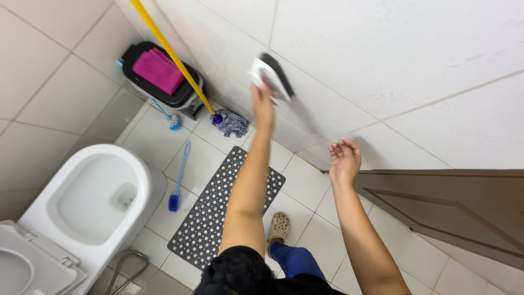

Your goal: Scrubbing a tiled bathroom wall using a brush and soapy water.

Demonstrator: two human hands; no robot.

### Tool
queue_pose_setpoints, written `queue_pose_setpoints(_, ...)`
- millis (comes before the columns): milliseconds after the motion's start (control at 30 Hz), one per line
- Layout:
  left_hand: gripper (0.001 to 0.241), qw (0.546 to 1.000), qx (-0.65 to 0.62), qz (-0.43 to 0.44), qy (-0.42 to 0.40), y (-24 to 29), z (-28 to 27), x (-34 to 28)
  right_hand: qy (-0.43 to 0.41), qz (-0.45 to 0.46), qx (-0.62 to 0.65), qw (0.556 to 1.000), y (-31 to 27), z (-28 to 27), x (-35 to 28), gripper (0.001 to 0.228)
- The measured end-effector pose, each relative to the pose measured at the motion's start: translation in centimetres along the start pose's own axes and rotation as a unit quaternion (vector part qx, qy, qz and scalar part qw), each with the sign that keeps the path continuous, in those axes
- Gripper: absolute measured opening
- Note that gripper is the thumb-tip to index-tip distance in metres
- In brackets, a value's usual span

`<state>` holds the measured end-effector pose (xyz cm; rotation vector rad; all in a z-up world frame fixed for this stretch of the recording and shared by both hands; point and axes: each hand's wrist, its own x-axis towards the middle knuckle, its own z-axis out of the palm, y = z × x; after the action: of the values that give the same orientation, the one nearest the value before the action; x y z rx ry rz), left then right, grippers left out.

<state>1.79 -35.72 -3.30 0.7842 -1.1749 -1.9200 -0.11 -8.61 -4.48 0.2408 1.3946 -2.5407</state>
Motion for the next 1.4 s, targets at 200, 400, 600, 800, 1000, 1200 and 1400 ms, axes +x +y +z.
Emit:
queue_pose_setpoints(200,0.047,0.985,0.018,-0.119,0.12,-5.1,-7.5,11.8,-0.076,0.077,-0.025,0.994,2.1,8.1,-2.2,0.015)
queue_pose_setpoints(400,0.054,0.989,-0.052,0.14,-0.015,11.6,-1.6,7.3,-0.077,0.07,-0.016,0.994,4.7,15.5,-2.2,0.014)
queue_pose_setpoints(600,0.056,0.988,-0.098,-0.07,0.097,10.2,-9.3,15.1,-0.071,0.082,-0.005,0.994,7.8,22.2,-3.8,0.013)
queue_pose_setpoints(800,0.052,0.99,-0.131,0.009,0.055,14.5,-13.3,24.0,-0.033,0.056,-0.004,0.998,8.9,27.9,-3.2,0.012)
queue_pose_setpoints(1000,0.054,0.988,0.033,0.134,-0.071,15.2,-11.8,18.8,-0.064,0.06,0.004,0.996,11.5,38.3,-4.0,0.012)
queue_pose_setpoints(1200,0.049,0.982,0.183,0.041,-0.035,14.9,-22.7,19.5,-0.14,0.077,-0.05,0.986,10.6,47.6,-5.7,0.016)
queue_pose_setpoints(1400,0.055,0.995,0.065,-0.036,0.071,26.0,-29.2,16.4,-0.249,0.16,-0.258,0.92,13.6,54.7,-4.6,0.026)
